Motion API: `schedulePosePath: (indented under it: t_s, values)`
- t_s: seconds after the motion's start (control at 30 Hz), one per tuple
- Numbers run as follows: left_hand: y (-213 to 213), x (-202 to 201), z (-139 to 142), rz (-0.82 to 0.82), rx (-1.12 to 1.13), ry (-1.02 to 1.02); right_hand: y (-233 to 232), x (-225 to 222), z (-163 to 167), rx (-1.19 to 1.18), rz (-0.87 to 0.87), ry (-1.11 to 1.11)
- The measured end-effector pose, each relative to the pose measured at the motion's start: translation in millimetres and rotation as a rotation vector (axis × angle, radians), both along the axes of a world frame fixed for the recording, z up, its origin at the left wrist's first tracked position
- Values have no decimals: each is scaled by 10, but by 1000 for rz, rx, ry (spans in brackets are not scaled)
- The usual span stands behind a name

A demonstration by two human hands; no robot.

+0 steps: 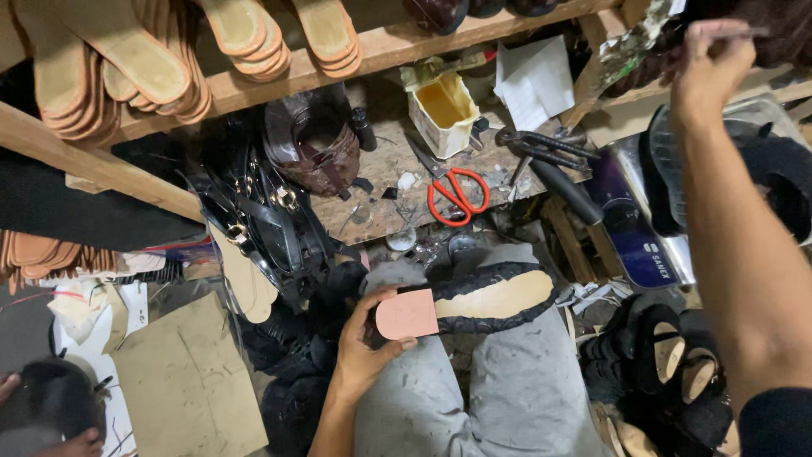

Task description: The person holds a shoe upper on a wooden last on their lap and repeatedly hammers the upper to shape and set it. They then rub the sole edge with a pink sanding block and attach a black strap with a gold buckle across the shoe, pressing the strap ends into place.

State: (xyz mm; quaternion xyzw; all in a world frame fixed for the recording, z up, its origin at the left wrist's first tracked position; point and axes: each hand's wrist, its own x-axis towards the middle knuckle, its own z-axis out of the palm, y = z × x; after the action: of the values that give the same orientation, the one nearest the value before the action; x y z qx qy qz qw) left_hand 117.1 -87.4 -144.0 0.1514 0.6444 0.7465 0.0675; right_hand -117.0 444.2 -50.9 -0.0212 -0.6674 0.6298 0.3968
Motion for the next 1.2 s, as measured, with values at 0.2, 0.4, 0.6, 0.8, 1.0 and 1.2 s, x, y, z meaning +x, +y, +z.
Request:
schedulePosePath:
  t_s: [0.2,0.4,0.6,0.8,1.0,1.2]
  values:
    - [37,-82,-80,14,-5,-85,-349,143,56,140,-217,142]
    - [3,-83,-43,5,-101,-90,-2298,1919,218,805,634,-206]
    - [43,19,-38,24,-47,-67,-2849,2175,482,872,792,-261]
    - [-45,98,-49,59,-33,-111,-2653,2064,309,791,678,-288]
    - [-140,96,-69,58,19,-70,-2101,1281,267,1032,224,-269]
    - [-113,76,54,18,95,-113,-2096,1771,167,485,358,-299]
